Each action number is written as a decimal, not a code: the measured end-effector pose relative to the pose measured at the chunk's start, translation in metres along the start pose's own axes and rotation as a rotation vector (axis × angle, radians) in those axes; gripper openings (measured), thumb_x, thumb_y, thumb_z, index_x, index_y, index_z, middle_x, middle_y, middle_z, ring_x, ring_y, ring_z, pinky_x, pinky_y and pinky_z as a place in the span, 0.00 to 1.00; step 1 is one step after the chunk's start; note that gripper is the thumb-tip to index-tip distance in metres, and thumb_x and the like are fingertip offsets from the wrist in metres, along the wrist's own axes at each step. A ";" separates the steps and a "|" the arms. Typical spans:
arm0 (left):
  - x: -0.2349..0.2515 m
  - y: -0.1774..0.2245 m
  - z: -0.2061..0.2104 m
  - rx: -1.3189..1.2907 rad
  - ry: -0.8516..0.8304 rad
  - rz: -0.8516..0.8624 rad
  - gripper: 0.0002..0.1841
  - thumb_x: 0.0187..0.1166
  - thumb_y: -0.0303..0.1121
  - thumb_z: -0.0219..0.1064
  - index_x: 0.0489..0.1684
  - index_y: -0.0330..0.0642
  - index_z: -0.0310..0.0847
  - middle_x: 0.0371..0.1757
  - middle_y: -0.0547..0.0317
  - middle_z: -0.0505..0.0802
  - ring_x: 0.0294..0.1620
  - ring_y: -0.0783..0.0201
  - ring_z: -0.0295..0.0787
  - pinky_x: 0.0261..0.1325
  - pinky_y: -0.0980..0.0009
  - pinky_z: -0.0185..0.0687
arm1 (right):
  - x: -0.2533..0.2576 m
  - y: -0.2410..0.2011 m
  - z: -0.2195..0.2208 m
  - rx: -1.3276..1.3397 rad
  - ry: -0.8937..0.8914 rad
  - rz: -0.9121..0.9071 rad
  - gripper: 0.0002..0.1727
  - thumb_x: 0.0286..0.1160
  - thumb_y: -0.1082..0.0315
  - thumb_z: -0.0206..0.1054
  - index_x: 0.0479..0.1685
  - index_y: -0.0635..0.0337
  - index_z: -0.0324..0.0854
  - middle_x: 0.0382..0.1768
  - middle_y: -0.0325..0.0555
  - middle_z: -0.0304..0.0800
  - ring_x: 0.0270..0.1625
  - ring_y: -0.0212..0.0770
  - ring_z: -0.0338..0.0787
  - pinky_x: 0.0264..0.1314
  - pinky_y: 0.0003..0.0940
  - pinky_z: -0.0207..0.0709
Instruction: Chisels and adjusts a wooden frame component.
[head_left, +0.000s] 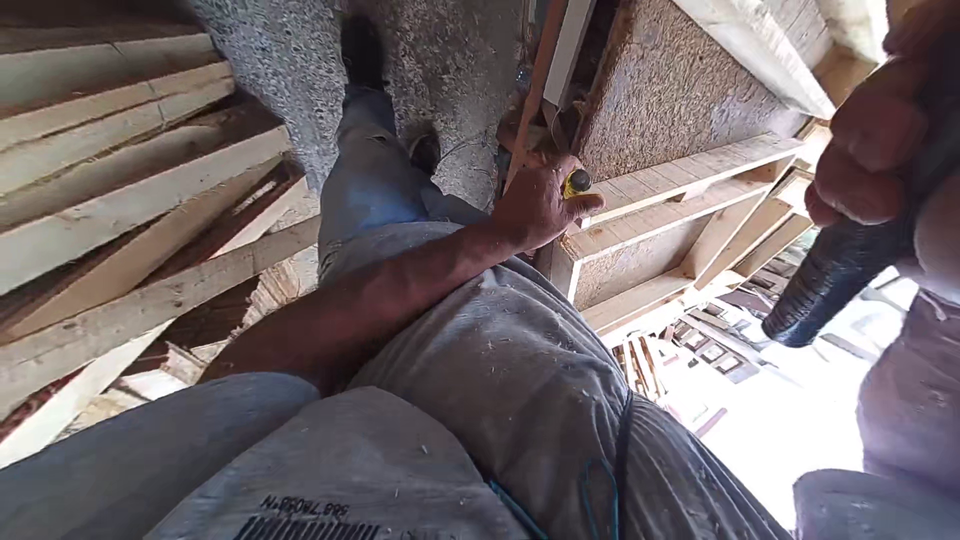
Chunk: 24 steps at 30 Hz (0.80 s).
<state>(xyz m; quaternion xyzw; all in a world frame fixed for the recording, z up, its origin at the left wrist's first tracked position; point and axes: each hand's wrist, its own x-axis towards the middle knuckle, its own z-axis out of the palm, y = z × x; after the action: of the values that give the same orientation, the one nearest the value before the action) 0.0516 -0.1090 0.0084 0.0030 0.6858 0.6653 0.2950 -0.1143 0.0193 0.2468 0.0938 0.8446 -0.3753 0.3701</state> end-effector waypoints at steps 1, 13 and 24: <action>0.004 0.001 0.000 0.038 0.012 0.025 0.29 0.82 0.58 0.66 0.58 0.35 0.84 0.40 0.48 0.93 0.39 0.55 0.93 0.47 0.55 0.89 | -0.008 0.010 0.013 0.002 0.030 0.000 0.14 0.94 0.55 0.50 0.52 0.52 0.76 0.23 0.30 0.78 0.17 0.29 0.80 0.14 0.26 0.81; 0.006 -0.062 0.003 0.082 0.202 -0.260 0.24 0.91 0.49 0.53 0.53 0.31 0.81 0.37 0.44 0.91 0.38 0.53 0.91 0.49 0.52 0.87 | -0.085 0.115 0.049 0.170 0.188 0.149 0.18 0.91 0.46 0.54 0.49 0.50 0.77 0.20 0.28 0.80 0.16 0.29 0.81 0.17 0.26 0.81; -0.014 -0.046 -0.004 -0.067 0.216 0.179 0.26 0.87 0.54 0.59 0.54 0.34 0.77 0.46 0.54 0.92 0.36 0.70 0.89 0.39 0.70 0.89 | -0.084 0.115 0.051 0.046 0.096 0.091 0.16 0.90 0.49 0.55 0.47 0.51 0.78 0.20 0.29 0.81 0.18 0.29 0.81 0.19 0.27 0.82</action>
<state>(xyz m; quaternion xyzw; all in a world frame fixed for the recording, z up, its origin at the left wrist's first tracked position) 0.0792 -0.1234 -0.0285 -0.0173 0.6878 0.7081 0.1588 0.0242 0.0742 0.2178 0.1586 0.8474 -0.3724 0.3437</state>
